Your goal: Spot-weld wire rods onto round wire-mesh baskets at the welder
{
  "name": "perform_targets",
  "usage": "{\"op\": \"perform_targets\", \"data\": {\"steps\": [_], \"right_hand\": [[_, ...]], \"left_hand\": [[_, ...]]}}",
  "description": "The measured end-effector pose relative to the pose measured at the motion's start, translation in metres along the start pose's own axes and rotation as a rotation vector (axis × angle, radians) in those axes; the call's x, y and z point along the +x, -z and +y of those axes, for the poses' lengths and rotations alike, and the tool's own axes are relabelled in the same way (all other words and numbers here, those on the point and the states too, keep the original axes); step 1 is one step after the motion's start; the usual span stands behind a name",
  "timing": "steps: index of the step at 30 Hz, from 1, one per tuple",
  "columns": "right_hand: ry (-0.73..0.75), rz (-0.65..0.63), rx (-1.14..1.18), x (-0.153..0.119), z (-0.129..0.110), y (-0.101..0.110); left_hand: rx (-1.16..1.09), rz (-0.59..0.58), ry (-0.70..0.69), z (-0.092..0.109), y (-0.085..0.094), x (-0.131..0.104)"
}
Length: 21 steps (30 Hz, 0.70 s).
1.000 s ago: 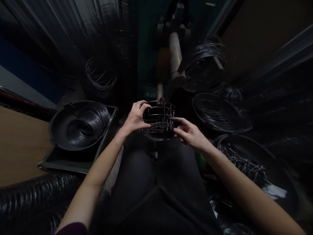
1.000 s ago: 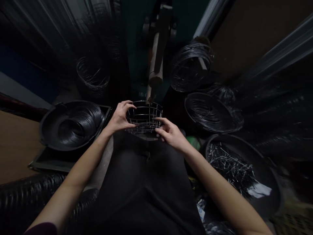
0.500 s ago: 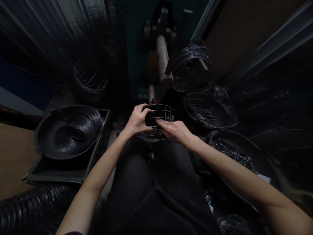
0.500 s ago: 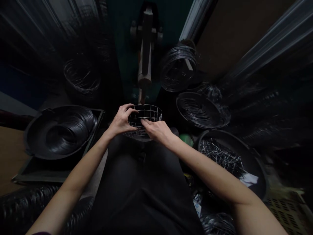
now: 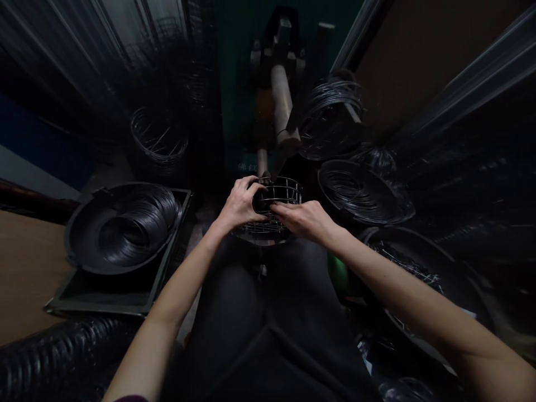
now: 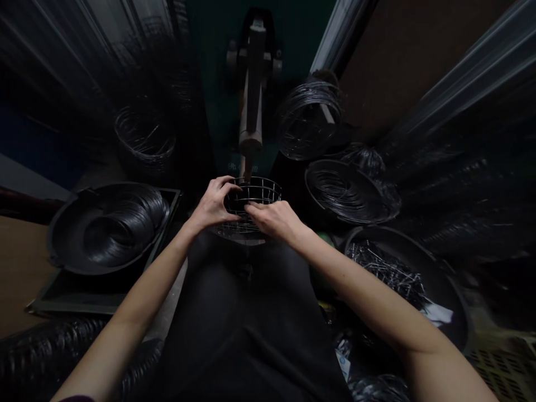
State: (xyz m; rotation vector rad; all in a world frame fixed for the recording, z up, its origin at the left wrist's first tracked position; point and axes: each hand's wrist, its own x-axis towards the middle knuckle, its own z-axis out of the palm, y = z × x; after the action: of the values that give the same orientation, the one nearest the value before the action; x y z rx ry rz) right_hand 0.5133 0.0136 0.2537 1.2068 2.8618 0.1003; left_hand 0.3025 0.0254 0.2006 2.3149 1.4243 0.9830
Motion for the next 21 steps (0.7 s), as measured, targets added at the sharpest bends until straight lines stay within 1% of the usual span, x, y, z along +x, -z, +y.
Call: {"op": "perform_targets", "data": {"steps": [7, 11, 14, 16, 19, 21], "right_hand": [[-0.018, 0.026, 0.029, 0.013, 0.008, 0.005], [-0.033, 0.050, 0.069, 0.012, 0.011, 0.000], [-0.079, 0.135, 0.130, 0.007, 0.011, -0.010], [-0.150, 0.223, 0.158, 0.006, 0.011, -0.017], [-0.237, 0.336, 0.199, 0.012, 0.014, -0.025], [-0.245, 0.377, 0.254, 0.019, 0.018, -0.026]], "left_hand": [[-0.013, -0.009, 0.042, -0.005, 0.004, 0.013], [-0.043, -0.025, 0.033, -0.007, 0.006, 0.016], [-0.060, -0.025, 0.018, -0.010, 0.007, 0.018], [-0.057, -0.017, 0.031, -0.011, 0.008, 0.022], [-0.047, -0.013, 0.079, -0.014, 0.008, 0.032], [-0.039, -0.014, 0.085, -0.017, 0.009, 0.038]]}}
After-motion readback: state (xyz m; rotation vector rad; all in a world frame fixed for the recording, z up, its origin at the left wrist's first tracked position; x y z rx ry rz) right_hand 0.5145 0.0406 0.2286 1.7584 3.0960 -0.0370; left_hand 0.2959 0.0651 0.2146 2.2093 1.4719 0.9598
